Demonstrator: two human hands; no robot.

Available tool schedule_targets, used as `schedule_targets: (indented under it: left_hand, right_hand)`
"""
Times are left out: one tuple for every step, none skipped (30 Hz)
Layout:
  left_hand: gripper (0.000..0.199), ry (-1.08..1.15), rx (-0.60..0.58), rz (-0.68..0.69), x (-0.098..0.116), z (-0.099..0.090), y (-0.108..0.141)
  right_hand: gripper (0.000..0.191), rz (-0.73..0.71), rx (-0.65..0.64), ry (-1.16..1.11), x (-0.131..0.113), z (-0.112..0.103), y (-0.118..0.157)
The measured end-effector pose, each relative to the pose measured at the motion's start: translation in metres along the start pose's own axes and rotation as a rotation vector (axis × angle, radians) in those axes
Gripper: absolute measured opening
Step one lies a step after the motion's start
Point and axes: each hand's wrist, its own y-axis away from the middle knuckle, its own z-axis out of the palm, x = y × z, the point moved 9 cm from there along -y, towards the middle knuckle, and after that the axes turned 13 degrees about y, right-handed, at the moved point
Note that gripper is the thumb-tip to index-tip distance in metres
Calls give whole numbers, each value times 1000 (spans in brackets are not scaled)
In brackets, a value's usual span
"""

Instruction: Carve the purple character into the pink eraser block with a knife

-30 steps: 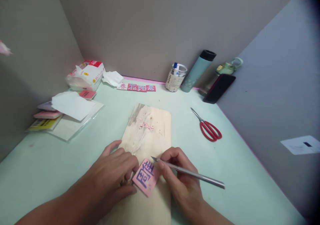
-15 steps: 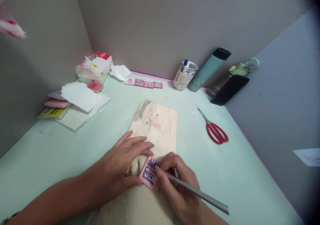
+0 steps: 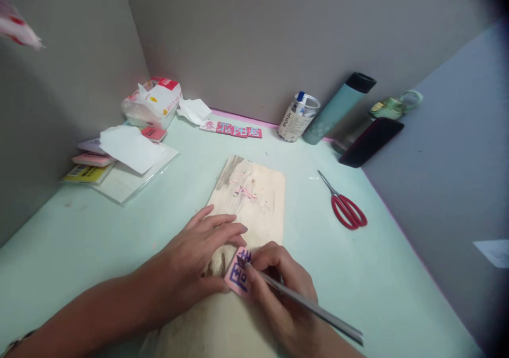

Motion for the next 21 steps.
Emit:
schedule_targets:
  left_hand:
    - [51, -5, 0, -1, 0, 0, 0]
    - [52, -9, 3, 1, 0, 0, 0]
    - [52, -13, 8, 4, 0, 0, 0]
    - [53, -14, 13, 7, 0, -1, 0]
    - [53, -13, 15, 8, 0, -1, -1]
    - [54, -11, 13, 5, 0, -1, -1]
    - [54, -8, 7, -1, -1, 0, -1]
    - [54, -7, -1, -8, -1, 0, -2]
    - [54, -6, -9, -13, -1, 0, -2]
    - [54, -7, -14, -16, -1, 0, -2]
    - [54, -8, -16, -15, -1, 0, -2]
    - [53, -9, -15, -13, -1, -1, -3]
    - [53, -11, -12, -14, -1, -1, -3]
    - [52, -12, -7, -17, -1, -1, -3]
    - [52, -12, -5, -19, -2, -1, -2]
    - [51, -10, -3, -23, -2, -1, -2]
    - [51, -8, -5, -27, -3, -1, -2]
    - [50, -7, -10, -32, -4, -1, -2]
    - [50, -5, -15, -33, -4, 0, -2]
    - [50, -5, -22, -36, -4, 0, -2]
    - [49, -5, -28, -39, -4, 0, -2]
  right_hand:
    - [14, 1, -1, 3, 0, 0, 0]
    - [13, 1, -2, 6, -1, -1, 0]
    - [13, -2, 0, 10, -1, -1, -1]
    - [13, -5, 0, 14, -2, -1, -1]
    - [14, -5, 1, 20, -1, -1, -1]
    - [14, -4, 2, 26, -1, -1, 0]
    - [15, -1, -1, 31, -1, 0, 0]
    - [15, 2, -4, 38, 0, 1, 0]
    - [15, 7, -13, 46, 0, 1, 0]
    - [14, 12, -26, 55, 0, 3, 0]
    - [14, 16, -30, 61, 0, 3, 0]
    - [15, 22, -36, 67, 0, 3, 0]
    - [15, 28, -44, 73, 0, 3, 0]
    - [15, 34, -52, 76, 0, 3, -1]
    - [16, 38, -60, 77, 0, 3, -1]
    - [16, 36, -66, 80, 0, 2, -1]
    - [16, 33, -71, 82, 0, 2, -1]
    - [16, 24, -73, 86, -1, 2, -1]
    - [16, 15, -67, 90, -1, 2, -1]
    - [16, 5, -59, 94, -2, 1, -1]
    - [16, -5, -51, 98, -3, 0, -1]
